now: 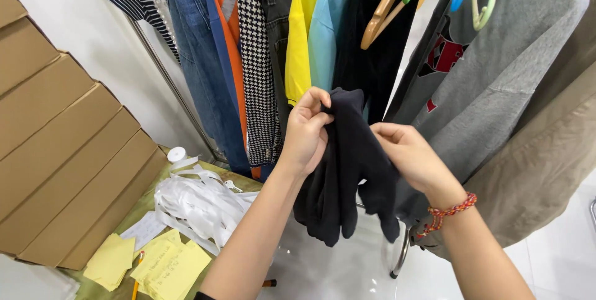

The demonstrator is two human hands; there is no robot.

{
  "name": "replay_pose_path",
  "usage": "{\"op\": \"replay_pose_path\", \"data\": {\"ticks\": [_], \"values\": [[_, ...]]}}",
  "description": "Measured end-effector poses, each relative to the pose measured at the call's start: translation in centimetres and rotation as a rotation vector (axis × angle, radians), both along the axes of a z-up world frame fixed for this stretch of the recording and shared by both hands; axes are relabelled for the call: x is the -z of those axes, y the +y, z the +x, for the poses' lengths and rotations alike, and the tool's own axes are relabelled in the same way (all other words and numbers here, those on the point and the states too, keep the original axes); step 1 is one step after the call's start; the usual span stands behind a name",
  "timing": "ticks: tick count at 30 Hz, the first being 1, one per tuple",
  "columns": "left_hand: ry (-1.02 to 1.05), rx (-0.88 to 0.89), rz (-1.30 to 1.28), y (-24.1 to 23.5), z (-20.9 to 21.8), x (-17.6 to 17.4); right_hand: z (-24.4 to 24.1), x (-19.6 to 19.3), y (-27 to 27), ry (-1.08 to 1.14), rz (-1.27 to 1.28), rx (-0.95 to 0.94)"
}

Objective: The person takes several shirts from a clothing rack, including a dark green shirt, a yellow shirt, a black shirt, and a light blue shirt. They fold each shirt by hand on a table and place them in a neat stack.

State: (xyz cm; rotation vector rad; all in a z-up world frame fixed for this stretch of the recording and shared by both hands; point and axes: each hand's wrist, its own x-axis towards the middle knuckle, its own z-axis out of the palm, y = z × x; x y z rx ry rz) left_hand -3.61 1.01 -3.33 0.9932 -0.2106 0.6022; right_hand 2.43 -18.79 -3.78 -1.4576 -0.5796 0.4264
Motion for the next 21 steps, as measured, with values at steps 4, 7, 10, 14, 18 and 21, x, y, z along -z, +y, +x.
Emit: {"op": "replay_pose_path", "data": {"ticks": [4, 7, 10, 14, 18, 21], "values": [[-0.01, 0.039, -0.054, -0.6, 0.1, -0.1, 0.4, 0.9, 0.0, -0.011, 0.025, -0.041], [-0.099, 0.068, -0.1, 0.2, 1.2, 1.0, 0.3, 0.2, -0.4, 0.006, 0.097, -0.005], [-0.17, 0.093, -0.117, 0.1, 1.2, 1.1, -0.6, -1.6, -0.7, -0.085, 0.051, -0.056], [-0.181, 0.107, -0.107, -0.5, 0.4, 0.5, -2.2, -4.2, -1.2, -0.118, -0.004, -0.132], [-0.212, 0.088, -0.054, -0.7, -0.1, 0.0, -0.9, -1.8, -1.4, -0.01, 0.113, -0.18], [-0.205, 0.072, 0.006, -0.9, -0.2, 0.5, -0.7, -1.2, -1.4, 0.217, 0.28, -0.256]]}}
